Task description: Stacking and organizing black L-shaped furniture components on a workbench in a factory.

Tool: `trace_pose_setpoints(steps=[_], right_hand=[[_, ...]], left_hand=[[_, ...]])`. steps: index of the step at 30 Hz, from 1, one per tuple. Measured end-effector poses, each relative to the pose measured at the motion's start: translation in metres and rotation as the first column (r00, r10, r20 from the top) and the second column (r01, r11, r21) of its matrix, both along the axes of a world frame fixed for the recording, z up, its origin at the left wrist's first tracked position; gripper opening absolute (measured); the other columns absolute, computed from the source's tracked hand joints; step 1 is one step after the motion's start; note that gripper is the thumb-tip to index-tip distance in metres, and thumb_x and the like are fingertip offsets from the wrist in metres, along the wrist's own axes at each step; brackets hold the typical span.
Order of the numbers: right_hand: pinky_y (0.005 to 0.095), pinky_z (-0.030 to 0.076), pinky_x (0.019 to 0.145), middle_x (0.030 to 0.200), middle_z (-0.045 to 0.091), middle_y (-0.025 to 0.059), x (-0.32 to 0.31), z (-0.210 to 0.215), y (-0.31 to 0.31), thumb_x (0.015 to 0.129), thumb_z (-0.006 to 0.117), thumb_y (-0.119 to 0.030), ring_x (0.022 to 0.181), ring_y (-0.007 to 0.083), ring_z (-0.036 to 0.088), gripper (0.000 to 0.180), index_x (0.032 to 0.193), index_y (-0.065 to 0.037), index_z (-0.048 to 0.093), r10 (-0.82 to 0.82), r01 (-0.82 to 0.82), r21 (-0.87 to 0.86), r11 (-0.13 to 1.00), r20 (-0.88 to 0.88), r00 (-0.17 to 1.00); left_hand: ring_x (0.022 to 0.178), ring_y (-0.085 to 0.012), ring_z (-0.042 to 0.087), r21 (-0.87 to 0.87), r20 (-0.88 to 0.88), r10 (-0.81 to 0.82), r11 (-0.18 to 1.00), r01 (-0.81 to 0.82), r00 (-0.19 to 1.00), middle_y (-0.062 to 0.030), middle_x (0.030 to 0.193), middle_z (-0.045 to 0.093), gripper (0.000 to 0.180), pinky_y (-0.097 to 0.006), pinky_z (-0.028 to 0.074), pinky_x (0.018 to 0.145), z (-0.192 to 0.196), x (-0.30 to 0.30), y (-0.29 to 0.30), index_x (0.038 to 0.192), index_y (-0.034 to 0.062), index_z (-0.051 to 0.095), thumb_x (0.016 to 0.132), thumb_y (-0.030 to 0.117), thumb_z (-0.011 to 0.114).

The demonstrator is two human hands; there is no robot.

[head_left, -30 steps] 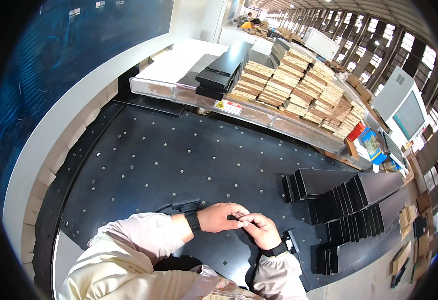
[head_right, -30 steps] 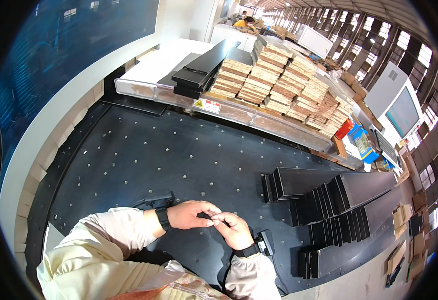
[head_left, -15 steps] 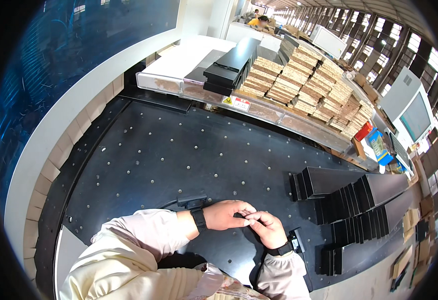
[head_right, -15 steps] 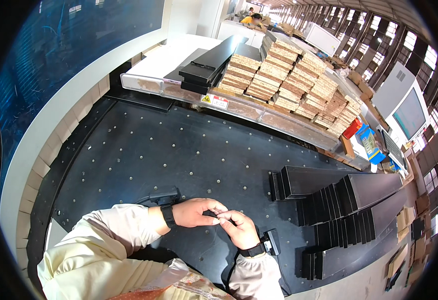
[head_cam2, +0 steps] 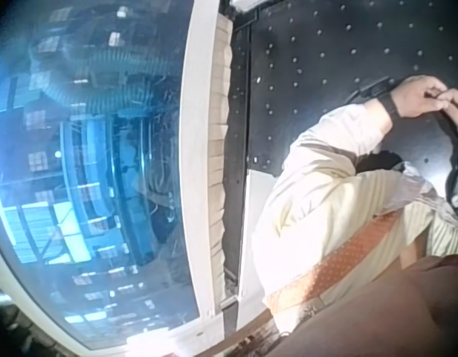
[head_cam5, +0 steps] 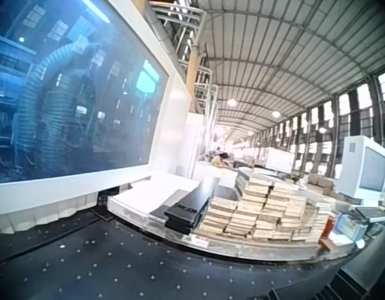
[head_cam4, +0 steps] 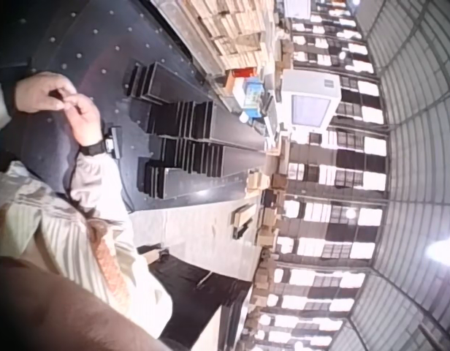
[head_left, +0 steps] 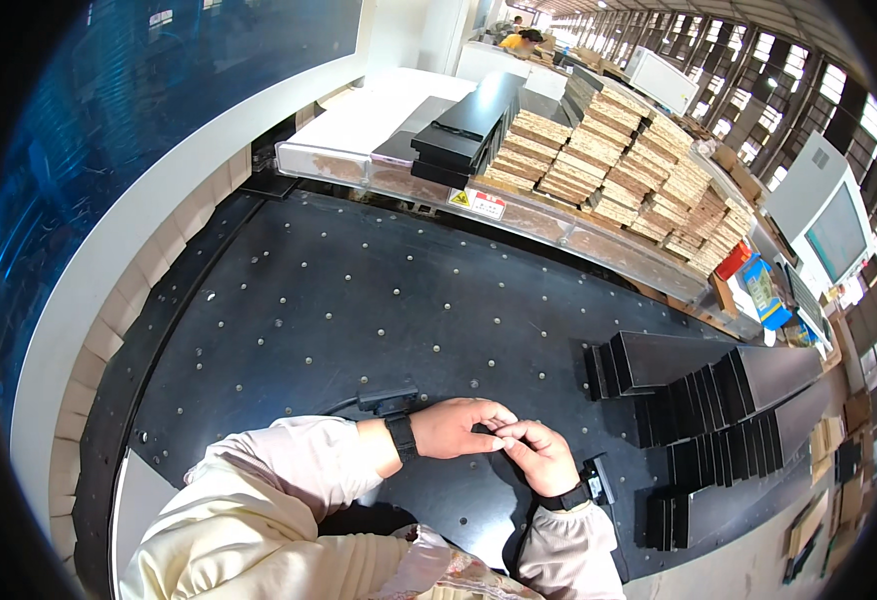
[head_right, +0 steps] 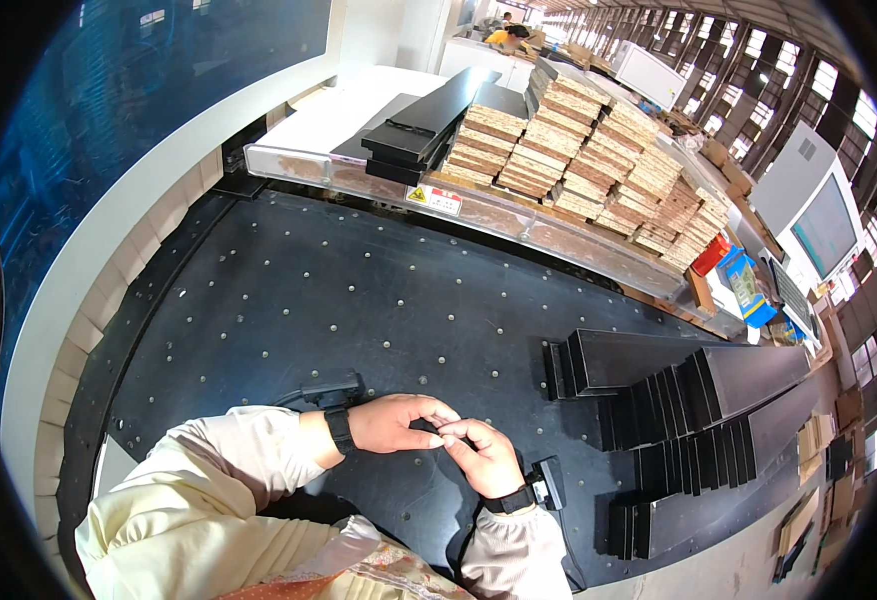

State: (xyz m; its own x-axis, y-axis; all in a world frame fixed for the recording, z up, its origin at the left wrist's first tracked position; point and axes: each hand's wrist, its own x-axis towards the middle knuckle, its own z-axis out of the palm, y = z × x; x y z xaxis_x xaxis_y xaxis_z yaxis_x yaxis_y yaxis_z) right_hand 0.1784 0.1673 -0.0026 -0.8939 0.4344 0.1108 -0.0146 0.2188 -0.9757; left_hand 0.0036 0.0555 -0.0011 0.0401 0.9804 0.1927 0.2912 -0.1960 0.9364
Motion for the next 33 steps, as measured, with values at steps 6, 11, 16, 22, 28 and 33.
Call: trace_pose_setpoints(steps=[6,11,16,22,28,33], right_hand=[[0.0281,0.045,0.087,0.096,0.063,0.0079,0.0,0.008,-0.001,0.088,0.059,0.0,0.095,0.0158,0.06,0.01,0.096,0.002,0.064,0.013,-0.013,0.012,1.0,0.039,0.999],[0.0277,0.046,0.083,0.094,0.064,0.0082,0.003,0.002,0.0,0.087,0.06,-0.002,0.092,0.0154,0.061,0.01,0.096,0.001,0.065,0.004,-0.004,0.006,1.0,0.029,1.0],[0.0272,0.047,0.079,0.089,0.064,0.007,0.0,0.003,0.0,0.085,0.061,-0.001,0.087,0.0142,0.061,0.004,0.088,-0.001,0.064,-0.004,0.004,0.005,1.0,-0.002,1.0],[0.0277,0.044,0.072,0.076,0.054,0.0036,-0.006,0.066,-0.028,0.08,0.062,0.005,0.074,0.0132,0.053,0.017,0.074,-0.006,0.051,-0.224,-0.01,-0.416,0.91,-0.51,0.83],[0.0297,0.047,0.062,0.084,0.063,0.0092,0.011,0.177,-0.054,0.088,0.057,-0.012,0.072,0.0211,0.056,0.012,0.079,-0.006,0.062,0.477,-0.623,0.249,0.742,-0.848,0.229],[0.019,0.045,0.064,0.095,0.068,0.0092,0.034,0.237,-0.099,0.082,0.065,-0.003,0.083,0.0154,0.054,0.009,0.077,-0.007,0.071,0.225,-0.507,-0.182,0.843,-0.736,0.638]], left_hand=[[0.102,-0.0209,0.059,0.002,0.007,-0.009,1.0,0.009,1.0,-0.0104,0.109,0.061,0.035,-0.034,0.045,0.091,-0.001,0.0,0.001,0.118,0.0042,0.055,0.088,0.02,0.062],[0.103,-0.021,0.059,-0.01,0.008,-0.01,1.0,0.011,1.0,-0.0108,0.109,0.061,0.035,-0.034,0.045,0.091,-0.002,0.0,0.001,0.119,0.0039,0.055,0.088,0.019,0.062],[0.102,-0.0206,0.06,0.027,0.058,-0.045,0.999,0.043,0.997,-0.0109,0.108,0.062,0.034,-0.033,0.046,0.09,-0.001,-0.001,0.002,0.118,0.003,0.055,0.087,0.016,0.062],[0.101,-0.0138,0.06,-0.074,0.124,0.021,0.997,-0.012,0.992,-0.0072,0.105,0.065,0.029,-0.029,0.046,0.091,0.0,-0.003,0.005,0.115,0.0015,0.057,0.087,0.007,0.06],[0.104,-0.0136,0.057,-0.185,0.276,0.039,0.983,0.013,0.96,-0.0074,0.109,0.062,0.026,-0.029,0.045,0.093,-0.006,-0.002,0.007,0.116,0.0001,0.056,0.089,-0.001,0.054],[0.105,-0.0161,0.058,-0.157,0.396,0.02,0.986,0.046,0.918,-0.0084,0.11,0.062,0.028,-0.029,0.044,0.094,-0.009,-0.002,0.007,0.116,0.001,0.056,0.088,-0.004,0.054]])
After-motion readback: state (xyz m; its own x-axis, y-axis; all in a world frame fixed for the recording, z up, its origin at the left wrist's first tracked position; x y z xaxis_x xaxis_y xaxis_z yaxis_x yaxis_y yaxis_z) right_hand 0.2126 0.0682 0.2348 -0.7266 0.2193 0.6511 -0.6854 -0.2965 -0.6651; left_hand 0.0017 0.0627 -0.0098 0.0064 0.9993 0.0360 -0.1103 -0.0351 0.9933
